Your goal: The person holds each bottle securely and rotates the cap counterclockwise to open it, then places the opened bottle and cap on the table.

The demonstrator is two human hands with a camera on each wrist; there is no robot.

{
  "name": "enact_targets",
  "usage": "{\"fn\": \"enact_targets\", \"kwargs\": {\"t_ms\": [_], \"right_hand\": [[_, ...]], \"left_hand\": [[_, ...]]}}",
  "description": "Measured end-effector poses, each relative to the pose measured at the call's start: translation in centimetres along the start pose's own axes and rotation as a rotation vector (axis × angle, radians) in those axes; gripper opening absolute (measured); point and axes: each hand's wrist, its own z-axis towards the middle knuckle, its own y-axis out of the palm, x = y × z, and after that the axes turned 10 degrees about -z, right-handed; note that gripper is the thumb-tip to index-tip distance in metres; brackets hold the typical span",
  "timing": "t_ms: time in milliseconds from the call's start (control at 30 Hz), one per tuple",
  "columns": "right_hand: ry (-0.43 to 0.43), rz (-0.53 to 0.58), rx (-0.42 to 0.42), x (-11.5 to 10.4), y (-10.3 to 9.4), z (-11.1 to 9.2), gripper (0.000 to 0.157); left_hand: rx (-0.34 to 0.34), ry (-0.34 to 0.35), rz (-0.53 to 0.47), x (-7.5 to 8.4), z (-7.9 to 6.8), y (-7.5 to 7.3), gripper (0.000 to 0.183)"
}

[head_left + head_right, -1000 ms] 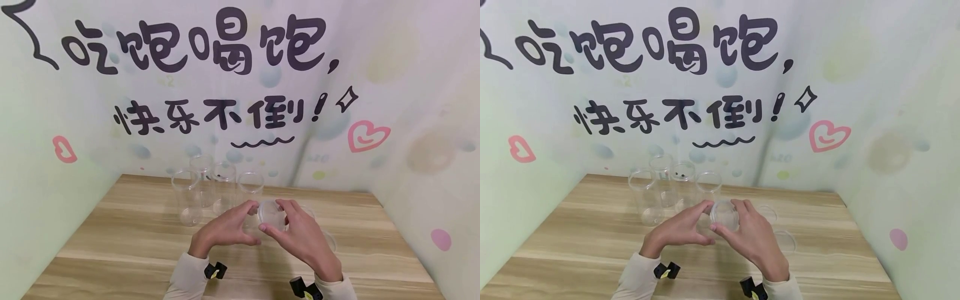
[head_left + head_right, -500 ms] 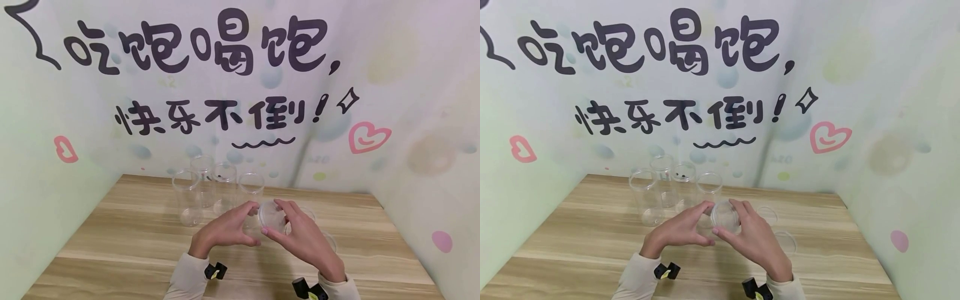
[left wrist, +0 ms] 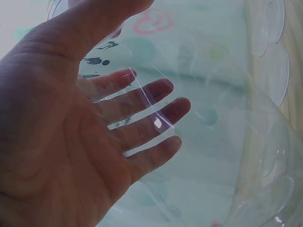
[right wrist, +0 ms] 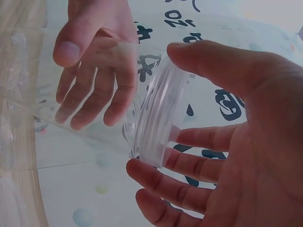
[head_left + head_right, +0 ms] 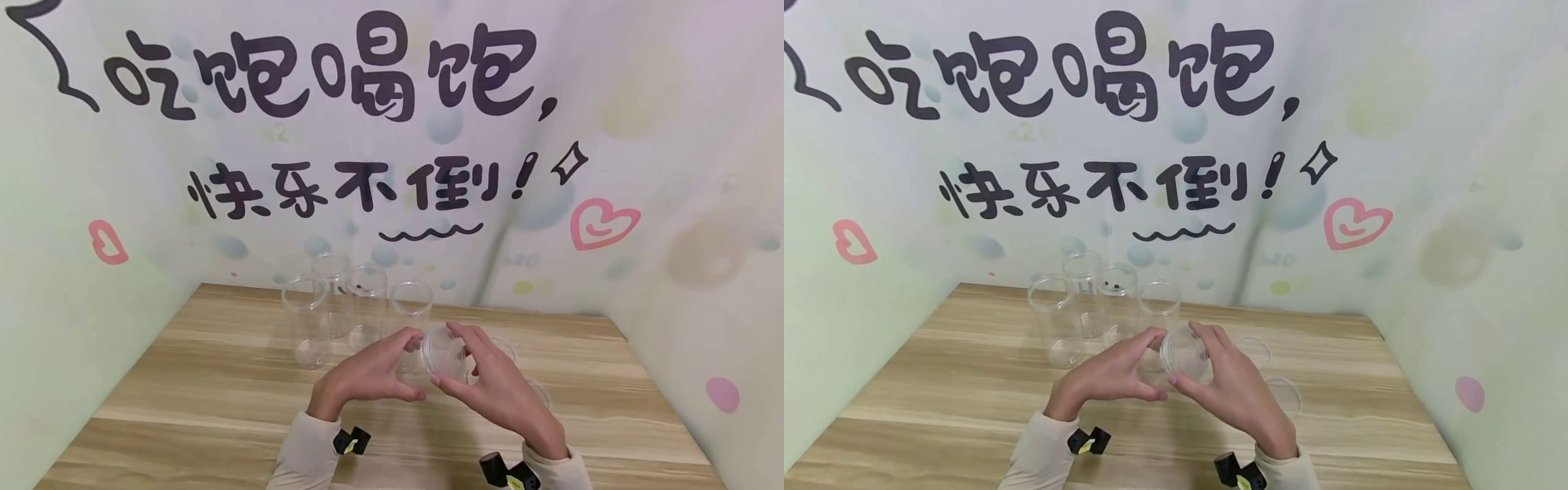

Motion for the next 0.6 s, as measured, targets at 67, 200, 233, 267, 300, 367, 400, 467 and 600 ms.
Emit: {"fn": "enact_targets", "kwargs": {"t_ms": [67, 200, 233, 267, 300, 367, 400, 467, 600], "right_hand": [[-0.006, 0.001, -0.001, 0.03, -0.03, 0.01, 0.074], [-0.021, 0.007, 0.000, 0.11, -0.09, 0.02, 0.074], [-0.025, 0.010, 0.001, 0.13, -0.10, 0.01, 0.074], [-0.027, 0.012, 0.001, 0.15, -0.12, 0.01, 0.073], [-0.030, 0.014, 0.000, 0.16, -0.13, 0.00, 0.073], [-0.034, 0.016, 0.000, 0.20, -0.16, -0.01, 0.073], [-0.035, 0.016, 0.000, 0.21, -0.17, -0.01, 0.073], [-0.035, 0.015, -0.002, 0.21, -0.21, -0.03, 0.074], [-0.036, 0.015, -0.003, 0.23, -0.25, -0.04, 0.073]], "left_hand": [[0.001, 0.005, 0.003, -0.01, 0.00, -0.02, 0.078], [0.000, 0.001, -0.006, 0.01, -0.01, -0.05, 0.078], [0.000, 0.000, -0.009, 0.01, -0.01, -0.07, 0.078], [0.000, -0.003, -0.012, 0.01, -0.01, -0.08, 0.078], [0.000, -0.004, -0.015, 0.01, -0.01, -0.09, 0.078], [0.001, -0.005, -0.018, 0.03, -0.03, -0.12, 0.079], [0.001, -0.005, -0.019, 0.04, -0.04, -0.13, 0.079], [0.000, -0.006, -0.022, 0.08, -0.05, -0.14, 0.079], [-0.001, -0.008, -0.031, 0.11, -0.08, -0.18, 0.079]]}}
